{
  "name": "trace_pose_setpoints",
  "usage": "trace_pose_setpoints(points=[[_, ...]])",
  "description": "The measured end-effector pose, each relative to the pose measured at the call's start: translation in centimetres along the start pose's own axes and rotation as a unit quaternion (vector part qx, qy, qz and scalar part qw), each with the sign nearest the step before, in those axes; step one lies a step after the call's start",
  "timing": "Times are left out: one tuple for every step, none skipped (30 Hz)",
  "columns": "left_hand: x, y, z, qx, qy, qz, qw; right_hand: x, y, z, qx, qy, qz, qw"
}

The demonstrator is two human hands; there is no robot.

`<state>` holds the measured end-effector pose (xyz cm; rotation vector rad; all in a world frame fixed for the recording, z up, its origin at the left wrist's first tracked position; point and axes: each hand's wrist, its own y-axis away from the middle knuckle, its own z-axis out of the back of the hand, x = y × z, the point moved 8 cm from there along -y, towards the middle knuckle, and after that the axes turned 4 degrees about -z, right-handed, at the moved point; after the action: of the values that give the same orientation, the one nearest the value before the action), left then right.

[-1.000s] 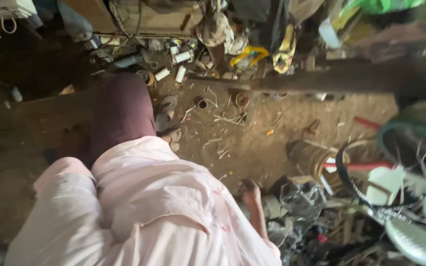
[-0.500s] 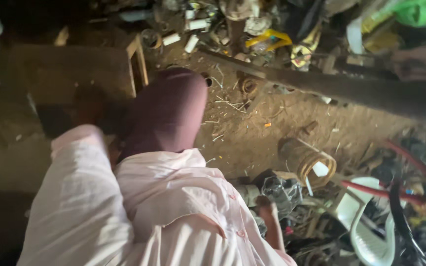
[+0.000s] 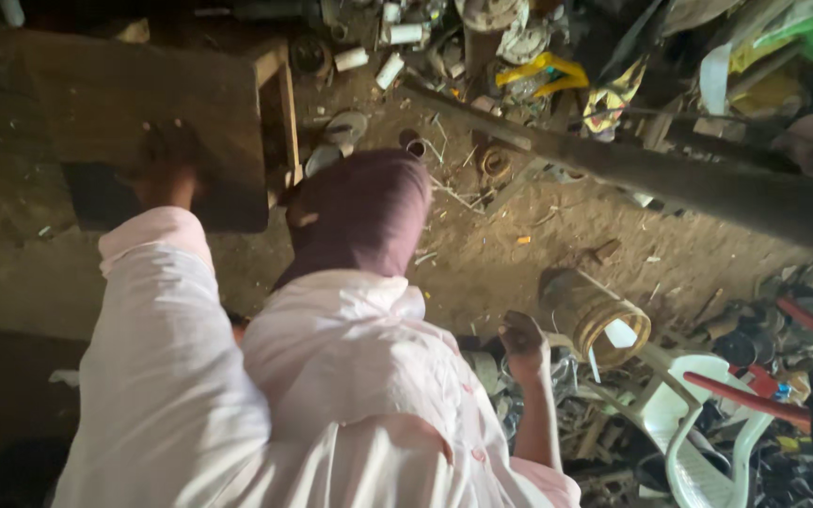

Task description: The person works on a cylindrical pump motor mounted on a stand, threading and packing insulated copper wire into the motor housing by hand and using pliers to cut and position wire ends. They repeatedly press coils into the housing, pull wire slack tight, and reach for tools and materials on the cluttered workbench.

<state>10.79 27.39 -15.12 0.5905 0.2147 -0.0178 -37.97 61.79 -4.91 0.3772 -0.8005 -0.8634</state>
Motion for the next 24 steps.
trace_pose_setpoints(points=[[-0.3,0.2,0.2,-0.010,0.013,-0.011,1.000,0.1,0.8,-0.2,0.001,0.092,0.057,0.994],[-0.3,0.2,0.1,0.001,-0.006,0.003,1.000,-0.3,1.3,-0.7,0.004,0.142,0.087,0.986],[-0.3,0.0,0.4,0.008,-0.027,0.016,0.999,-1.1,2.1,-1.1,0.021,0.175,0.087,0.980],[-0.4,-0.3,0.6,0.017,-0.048,0.026,0.998,-2.1,2.5,-1.5,0.040,0.205,0.073,0.975],[-0.4,-0.9,0.7,0.034,-0.043,0.041,0.998,-3.1,2.9,-1.8,0.060,0.236,0.060,0.968],[-0.1,-1.6,0.8,0.057,-0.037,0.057,0.996,-4.2,3.4,-1.7,0.075,0.258,0.042,0.962],[0.4,-2.3,0.8,0.084,-0.032,0.074,0.993,-4.9,3.5,-1.9,0.088,0.276,0.036,0.956],[1.2,-3.4,2.0,0.031,-0.013,0.099,0.995,-6.6,3.7,-1.6,0.118,0.259,-0.045,0.958],[2.3,-4.2,3.4,-0.050,0.014,0.127,0.991,-5.8,3.7,-1.6,0.118,0.275,-0.002,0.954],[3.9,-4.8,5.4,-0.156,0.039,0.156,0.974,-5.2,3.3,-1.5,0.116,0.288,0.050,0.949],[5.8,-5.2,6.3,-0.203,0.052,0.197,0.958,-4.7,2.7,-1.6,0.111,0.298,0.109,0.942],[7.7,-5.5,6.8,-0.238,0.066,0.231,0.941,-3.0,2.1,-1.9,0.101,0.314,0.208,0.921],[9.3,-5.9,6.8,-0.256,0.081,0.254,0.929,-3.0,1.4,-1.4,0.090,0.305,0.188,0.929],[11.1,-6.4,5.4,-0.212,0.131,0.286,0.925,-3.7,-0.1,-0.7,0.080,0.260,0.099,0.957],[12.7,-7.0,3.9,-0.162,0.182,0.321,0.915,-4.6,-0.8,0.2,0.063,0.201,0.001,0.978],[13.6,-6.8,2.2,-0.117,0.237,0.354,0.897,-4.7,-1.4,0.8,0.053,0.166,-0.045,0.984],[14.2,-6.9,2.3,-0.158,0.237,0.345,0.894,-4.1,-1.8,1.1,0.051,0.153,-0.048,0.986],[14.7,-7.0,2.9,-0.202,0.235,0.332,0.891,-3.5,-2.1,1.1,0.048,0.143,-0.050,0.987],[15.1,-6.6,3.2,-0.242,0.234,0.322,0.885,-3.0,-2.3,1.0,0.050,0.141,-0.054,0.987],[14.9,-6.9,2.3,-0.184,0.240,0.311,0.901,-2.5,-2.5,1.4,0.041,0.143,-0.062,0.987],[14.4,-7.1,1.7,-0.131,0.244,0.297,0.914,-2.3,-2.8,0.8,0.059,0.126,-0.084,0.987],[14.4,-6.7,1.3,-0.081,0.244,0.287,0.923,-2.1,-2.8,0.0,0.084,0.109,-0.105,0.985],[15.4,-6.0,1.8,-0.035,0.246,0.282,0.927,-1.7,-3.0,-0.9,0.113,0.096,-0.120,0.982],[14.7,-4.2,3.1,-0.144,0.213,0.289,0.922,-1.2,-3.5,-1.9,0.122,0.070,-0.138,0.980]])
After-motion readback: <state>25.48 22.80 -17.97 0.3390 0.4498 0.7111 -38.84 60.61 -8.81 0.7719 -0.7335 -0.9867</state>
